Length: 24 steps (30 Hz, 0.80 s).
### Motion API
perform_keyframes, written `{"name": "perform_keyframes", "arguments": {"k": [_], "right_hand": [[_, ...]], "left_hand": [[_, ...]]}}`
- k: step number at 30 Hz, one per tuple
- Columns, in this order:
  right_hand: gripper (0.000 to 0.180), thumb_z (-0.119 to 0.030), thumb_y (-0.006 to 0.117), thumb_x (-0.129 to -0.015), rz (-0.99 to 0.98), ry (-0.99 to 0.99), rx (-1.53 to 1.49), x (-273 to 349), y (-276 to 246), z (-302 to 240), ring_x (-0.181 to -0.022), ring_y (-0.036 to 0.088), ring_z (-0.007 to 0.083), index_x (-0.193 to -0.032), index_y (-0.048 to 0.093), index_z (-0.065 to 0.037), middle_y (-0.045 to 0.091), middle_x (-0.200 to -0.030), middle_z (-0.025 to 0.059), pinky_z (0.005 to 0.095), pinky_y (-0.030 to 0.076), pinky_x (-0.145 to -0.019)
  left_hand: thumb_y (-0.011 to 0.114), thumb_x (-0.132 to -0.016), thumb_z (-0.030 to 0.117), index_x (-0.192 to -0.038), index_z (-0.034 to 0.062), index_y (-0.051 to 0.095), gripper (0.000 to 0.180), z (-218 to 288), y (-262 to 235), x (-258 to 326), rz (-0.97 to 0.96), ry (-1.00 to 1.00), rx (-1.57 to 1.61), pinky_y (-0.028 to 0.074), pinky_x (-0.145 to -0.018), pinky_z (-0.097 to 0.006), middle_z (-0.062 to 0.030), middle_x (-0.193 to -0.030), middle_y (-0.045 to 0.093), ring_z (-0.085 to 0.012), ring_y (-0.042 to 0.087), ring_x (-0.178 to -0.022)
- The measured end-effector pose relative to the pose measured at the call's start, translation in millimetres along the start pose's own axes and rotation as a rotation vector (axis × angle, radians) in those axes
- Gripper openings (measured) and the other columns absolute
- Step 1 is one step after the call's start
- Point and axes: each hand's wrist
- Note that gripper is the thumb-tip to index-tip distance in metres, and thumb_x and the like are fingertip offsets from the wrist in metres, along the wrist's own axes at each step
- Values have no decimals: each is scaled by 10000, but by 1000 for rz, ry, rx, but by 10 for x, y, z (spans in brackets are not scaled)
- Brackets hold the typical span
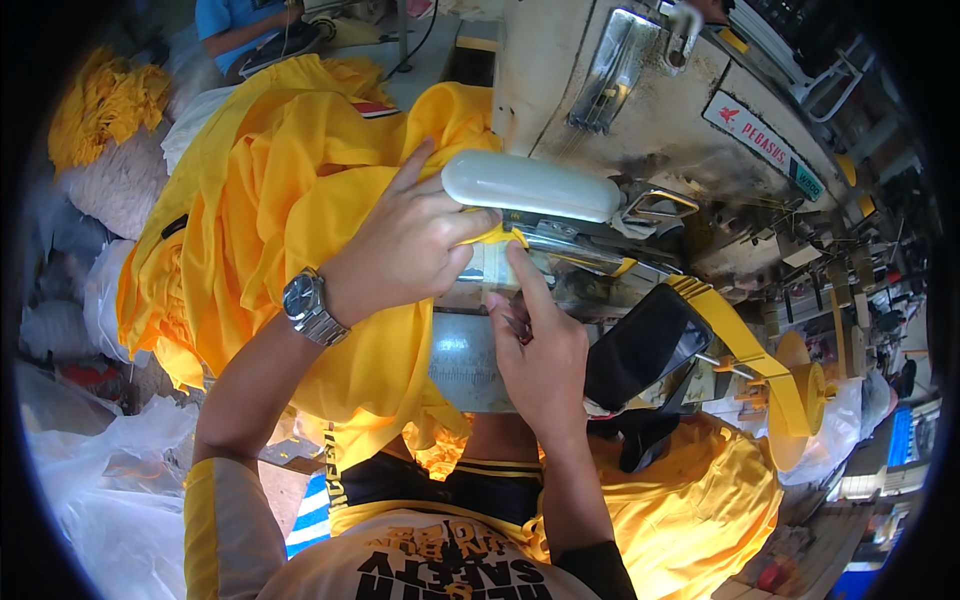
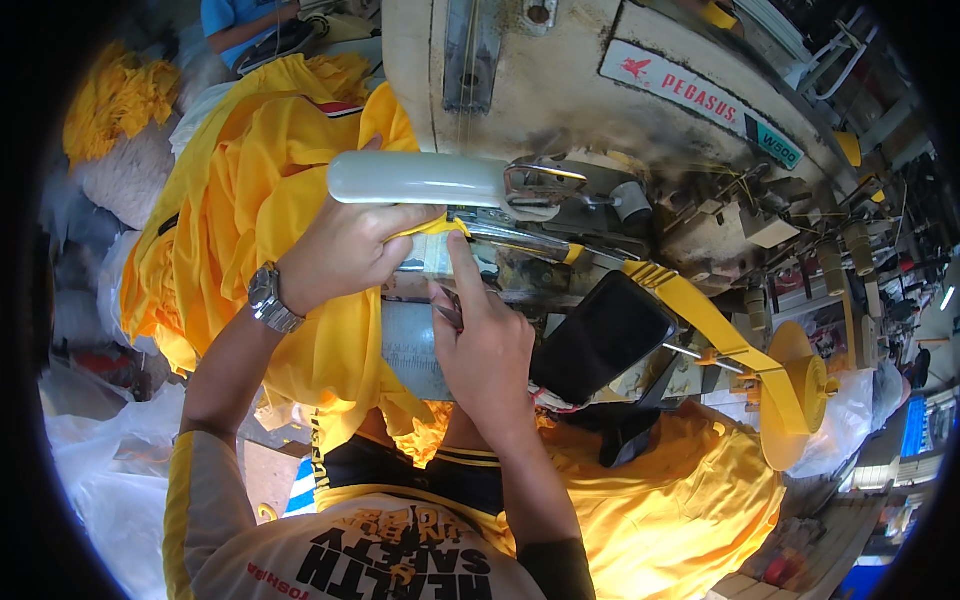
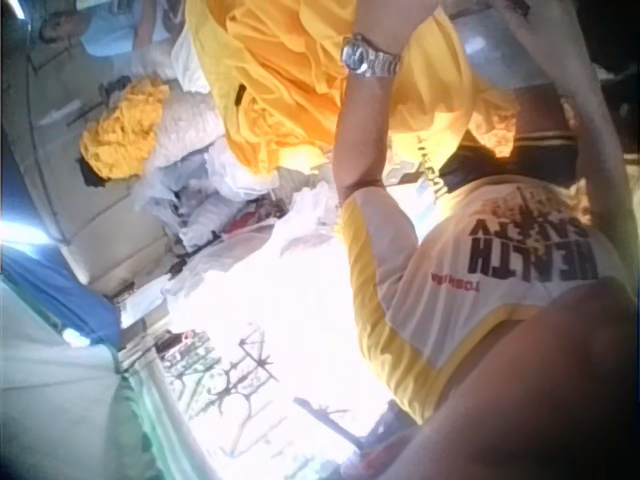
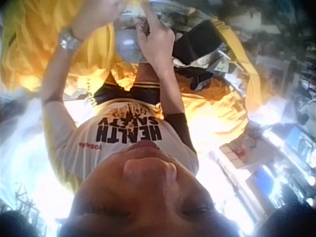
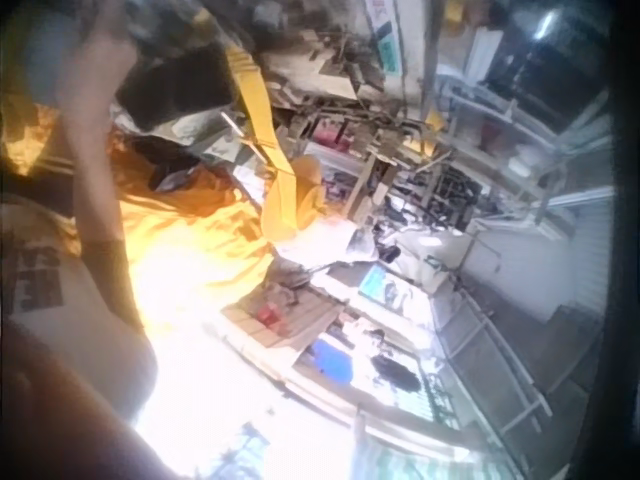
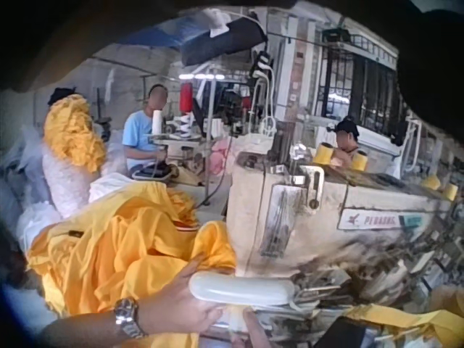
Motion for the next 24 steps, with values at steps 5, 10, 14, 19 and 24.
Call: {"name": "perform_keyframes", "arguments": {"k": [5,10,14,19,24], "right_hand": [[685,-57,680,-804,-12,25,-50,92,18,-25,-639,673,315,-1427,397,-89,658,-706,157,390,528,-597],[657,-85,697,-795,-105,22,-70,181,-92,-24,-649,672,331,-1387,410,-77,660,-703,151,399,524,-606],[557,-177,684,-837,-352,30,7,228,-359,-134,-718,652,380,-1321,436,-58,646,-750,175,436,513,-667],[347,-181,642,-892,-232,-252,-74,264,-293,-36,-723,633,352,-1192,545,-36,619,-841,168,410,491,-662],[189,-193,580,-924,-113,-265,202,-16,-259,-257,-770,637,365,-977,556,-14,636,-883,174,433,498,-674]], "left_hand": [[644,-704,166,-1050,42,689,370,-40,45,9,43,-108,211,326,-1055,-489,-142,-1131,631,-311,547,-1103],[638,-729,167,-1092,44,678,385,-50,69,106,84,-259,159,349,-1012,-443,-119,-1186,586,-305,484,-1157],[646,-780,178,-1135,49,665,379,-62,100,257,170,-262,194,351,-1015,-420,-109,-1213,552,-307,456,-1180],[751,-787,250,-1225,59,612,497,188,170,517,321,-405,324,409,-958,-381,-132,-1260,502,-316,498,-1112],[732,-795,110,-1189,36,619,416,485,-48,746,260,-562,245,475,-795,-346,-145,-1112,556,-340,583,-963]]}}
Point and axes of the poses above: each hand's wrist, its own x-axis away from the middle knuckle, its own y-axis out of the palm, z = x × y
